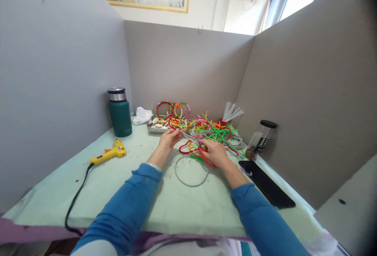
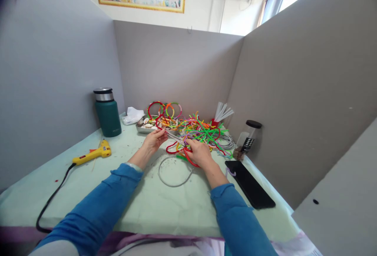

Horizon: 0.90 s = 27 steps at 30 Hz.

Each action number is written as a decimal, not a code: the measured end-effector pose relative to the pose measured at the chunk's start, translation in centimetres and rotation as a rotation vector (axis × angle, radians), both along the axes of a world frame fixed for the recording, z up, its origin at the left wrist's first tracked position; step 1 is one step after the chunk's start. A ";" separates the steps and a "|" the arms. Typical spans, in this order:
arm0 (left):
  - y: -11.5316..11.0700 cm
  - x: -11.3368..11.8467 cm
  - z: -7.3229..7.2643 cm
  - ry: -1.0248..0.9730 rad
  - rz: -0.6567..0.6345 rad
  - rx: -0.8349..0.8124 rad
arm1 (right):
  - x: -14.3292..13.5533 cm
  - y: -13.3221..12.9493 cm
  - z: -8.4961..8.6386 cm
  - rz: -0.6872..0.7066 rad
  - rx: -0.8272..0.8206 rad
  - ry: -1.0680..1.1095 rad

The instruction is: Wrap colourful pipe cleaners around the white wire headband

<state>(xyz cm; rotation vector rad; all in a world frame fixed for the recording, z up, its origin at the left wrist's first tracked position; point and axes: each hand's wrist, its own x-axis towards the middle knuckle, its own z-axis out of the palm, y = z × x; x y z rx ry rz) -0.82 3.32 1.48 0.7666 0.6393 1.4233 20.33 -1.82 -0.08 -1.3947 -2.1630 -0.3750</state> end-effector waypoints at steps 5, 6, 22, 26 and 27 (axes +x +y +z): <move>0.1 0.0 0.0 0.009 -0.006 -0.013 | -0.1 -0.3 0.2 -0.037 -0.003 -0.034; 0.2 0.0 0.0 0.012 -0.006 -0.017 | -0.1 -0.3 0.3 -0.039 -0.002 -0.041; -0.1 0.0 0.4 -0.040 -0.014 -0.060 | 0.0 -0.1 0.0 -0.007 0.012 -0.004; -0.3 0.0 0.4 -0.039 -0.033 -0.056 | 0.1 0.0 -0.1 -0.001 0.015 -0.004; -0.3 0.0 0.4 -0.042 -0.035 -0.053 | 0.1 0.0 -0.1 0.000 0.016 -0.006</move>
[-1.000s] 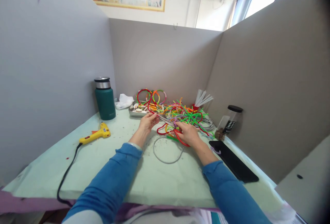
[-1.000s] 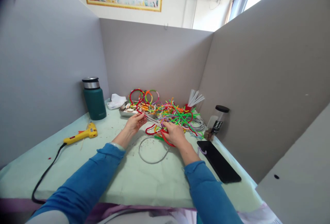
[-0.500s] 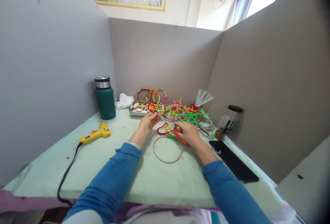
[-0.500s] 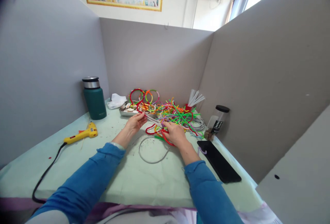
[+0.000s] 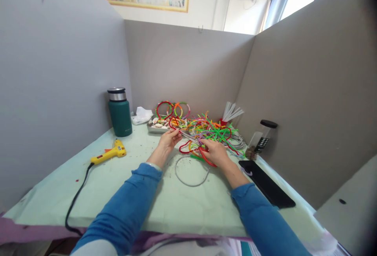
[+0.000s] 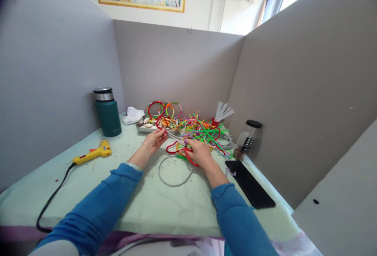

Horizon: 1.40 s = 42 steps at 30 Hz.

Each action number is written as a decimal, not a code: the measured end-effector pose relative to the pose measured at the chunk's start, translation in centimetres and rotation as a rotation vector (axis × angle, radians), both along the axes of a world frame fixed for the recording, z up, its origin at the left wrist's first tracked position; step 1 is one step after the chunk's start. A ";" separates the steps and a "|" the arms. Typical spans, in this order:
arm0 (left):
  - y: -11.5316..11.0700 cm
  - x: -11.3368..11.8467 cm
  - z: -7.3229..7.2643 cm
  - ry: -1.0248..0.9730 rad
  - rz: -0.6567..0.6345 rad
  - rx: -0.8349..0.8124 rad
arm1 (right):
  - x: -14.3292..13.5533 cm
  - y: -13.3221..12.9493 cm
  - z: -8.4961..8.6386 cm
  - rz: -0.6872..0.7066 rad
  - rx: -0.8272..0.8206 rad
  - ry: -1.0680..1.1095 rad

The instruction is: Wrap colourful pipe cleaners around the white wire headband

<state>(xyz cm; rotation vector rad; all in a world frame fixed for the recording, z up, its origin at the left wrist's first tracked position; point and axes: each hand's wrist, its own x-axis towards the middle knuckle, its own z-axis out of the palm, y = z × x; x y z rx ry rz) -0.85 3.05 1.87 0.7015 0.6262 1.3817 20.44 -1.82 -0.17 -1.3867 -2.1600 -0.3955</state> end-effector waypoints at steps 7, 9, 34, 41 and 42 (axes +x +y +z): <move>0.0 0.1 0.0 -0.006 -0.001 0.010 | 0.0 0.0 0.0 0.008 -0.006 0.009; 0.0 0.1 0.0 0.001 0.003 0.012 | -0.1 0.0 0.0 0.012 -0.011 0.013; -0.1 0.1 0.1 0.019 0.019 0.045 | -0.5 -0.7 0.6 -0.023 -0.006 0.003; 0.0 0.1 0.0 0.016 0.010 0.046 | -0.4 -0.7 0.6 -0.041 -0.016 -0.003; 0.0 0.1 0.0 0.017 0.010 0.047 | -0.4 -0.6 0.5 -0.041 -0.023 -0.003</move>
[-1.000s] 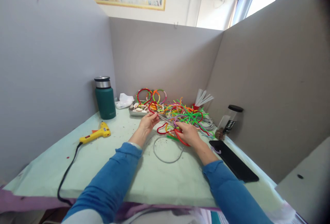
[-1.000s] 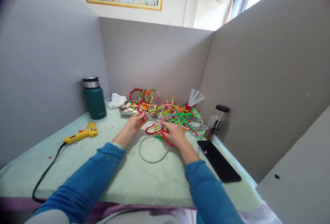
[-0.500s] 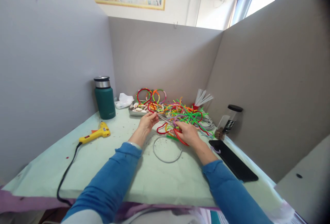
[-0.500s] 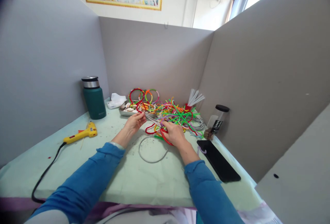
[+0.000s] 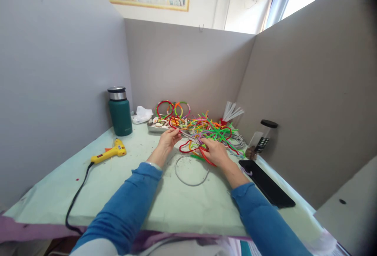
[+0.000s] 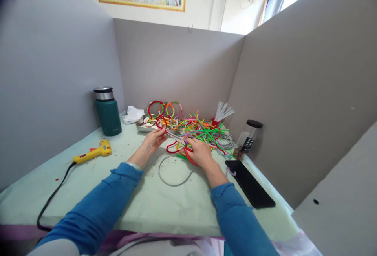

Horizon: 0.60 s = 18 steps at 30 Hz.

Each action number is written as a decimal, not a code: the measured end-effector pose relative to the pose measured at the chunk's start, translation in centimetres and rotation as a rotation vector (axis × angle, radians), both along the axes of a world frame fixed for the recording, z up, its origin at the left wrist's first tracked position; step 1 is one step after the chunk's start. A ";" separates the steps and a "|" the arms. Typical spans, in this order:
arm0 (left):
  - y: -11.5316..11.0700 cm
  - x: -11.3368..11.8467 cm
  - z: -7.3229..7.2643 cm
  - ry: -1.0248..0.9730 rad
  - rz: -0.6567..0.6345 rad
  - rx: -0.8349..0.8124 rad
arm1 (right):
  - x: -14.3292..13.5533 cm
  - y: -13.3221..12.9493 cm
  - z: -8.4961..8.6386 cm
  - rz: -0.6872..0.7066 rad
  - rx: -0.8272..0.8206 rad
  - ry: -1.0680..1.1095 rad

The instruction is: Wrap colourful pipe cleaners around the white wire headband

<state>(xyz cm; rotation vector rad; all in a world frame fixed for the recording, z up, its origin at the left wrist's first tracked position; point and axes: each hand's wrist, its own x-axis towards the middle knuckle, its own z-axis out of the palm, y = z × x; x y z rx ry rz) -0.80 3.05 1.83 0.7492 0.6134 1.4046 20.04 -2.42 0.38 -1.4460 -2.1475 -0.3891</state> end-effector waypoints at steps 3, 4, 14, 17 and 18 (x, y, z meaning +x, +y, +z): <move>0.0 0.0 0.0 -0.002 0.004 0.002 | 0.1 0.2 -0.2 0.011 -0.015 0.007; 0.0 0.0 0.0 -0.003 0.006 0.003 | 0.1 0.2 -0.2 0.015 -0.017 0.009; 0.1 0.0 0.0 0.008 0.003 0.005 | 0.0 0.1 -0.1 0.018 -0.028 0.011; 0.0 0.0 0.0 0.005 0.009 0.002 | -0.1 0.1 -0.2 0.013 -0.027 0.005; -0.1 0.0 0.0 0.004 0.010 0.002 | -0.1 0.1 -0.3 0.011 -0.023 0.001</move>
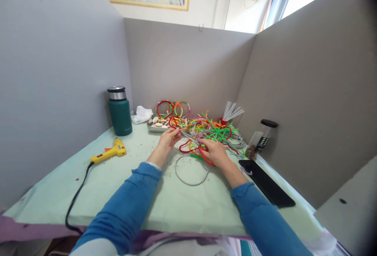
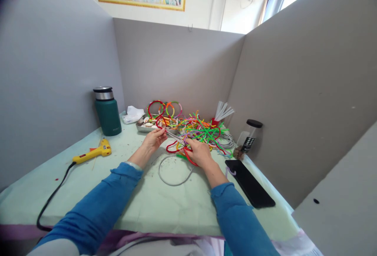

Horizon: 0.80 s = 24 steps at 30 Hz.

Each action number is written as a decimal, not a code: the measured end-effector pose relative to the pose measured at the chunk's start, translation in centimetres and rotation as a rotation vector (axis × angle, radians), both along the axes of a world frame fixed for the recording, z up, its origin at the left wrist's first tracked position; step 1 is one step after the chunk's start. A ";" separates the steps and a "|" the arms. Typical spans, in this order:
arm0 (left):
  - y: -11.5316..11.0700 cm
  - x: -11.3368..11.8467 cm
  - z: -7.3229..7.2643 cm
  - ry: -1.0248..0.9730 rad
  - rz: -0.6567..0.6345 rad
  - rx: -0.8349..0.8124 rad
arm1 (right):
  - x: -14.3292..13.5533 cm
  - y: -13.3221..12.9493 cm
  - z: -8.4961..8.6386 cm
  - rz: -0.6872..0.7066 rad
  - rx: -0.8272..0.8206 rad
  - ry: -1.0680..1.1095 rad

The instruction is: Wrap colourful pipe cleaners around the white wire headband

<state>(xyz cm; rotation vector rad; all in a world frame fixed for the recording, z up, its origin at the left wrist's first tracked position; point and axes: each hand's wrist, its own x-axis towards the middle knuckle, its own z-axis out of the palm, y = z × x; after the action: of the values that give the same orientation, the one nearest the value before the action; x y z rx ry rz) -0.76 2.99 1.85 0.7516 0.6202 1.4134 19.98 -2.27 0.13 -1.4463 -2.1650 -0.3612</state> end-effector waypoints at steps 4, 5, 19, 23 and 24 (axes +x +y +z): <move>0.0 0.0 0.0 -0.006 0.009 -0.003 | -0.1 0.0 0.0 -0.027 0.024 -0.025; 0.0 0.0 0.0 -0.008 0.011 -0.004 | -0.1 0.0 0.0 -0.033 0.030 -0.030; 0.3 0.0 -0.3 -0.023 0.011 -0.009 | -0.3 -0.3 0.2 -0.022 0.024 -0.004; 0.2 0.0 -0.3 -0.019 0.012 -0.005 | -0.2 -0.1 0.1 -0.022 0.015 -0.009; 0.2 0.0 -0.2 -0.018 0.013 -0.005 | -0.2 -0.1 0.0 -0.020 0.014 -0.010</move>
<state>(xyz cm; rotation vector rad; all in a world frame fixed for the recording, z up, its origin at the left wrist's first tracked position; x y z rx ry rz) -0.78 3.18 1.61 0.7314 0.6151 1.4285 19.77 -2.35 0.14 -1.4627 -2.1529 -0.3905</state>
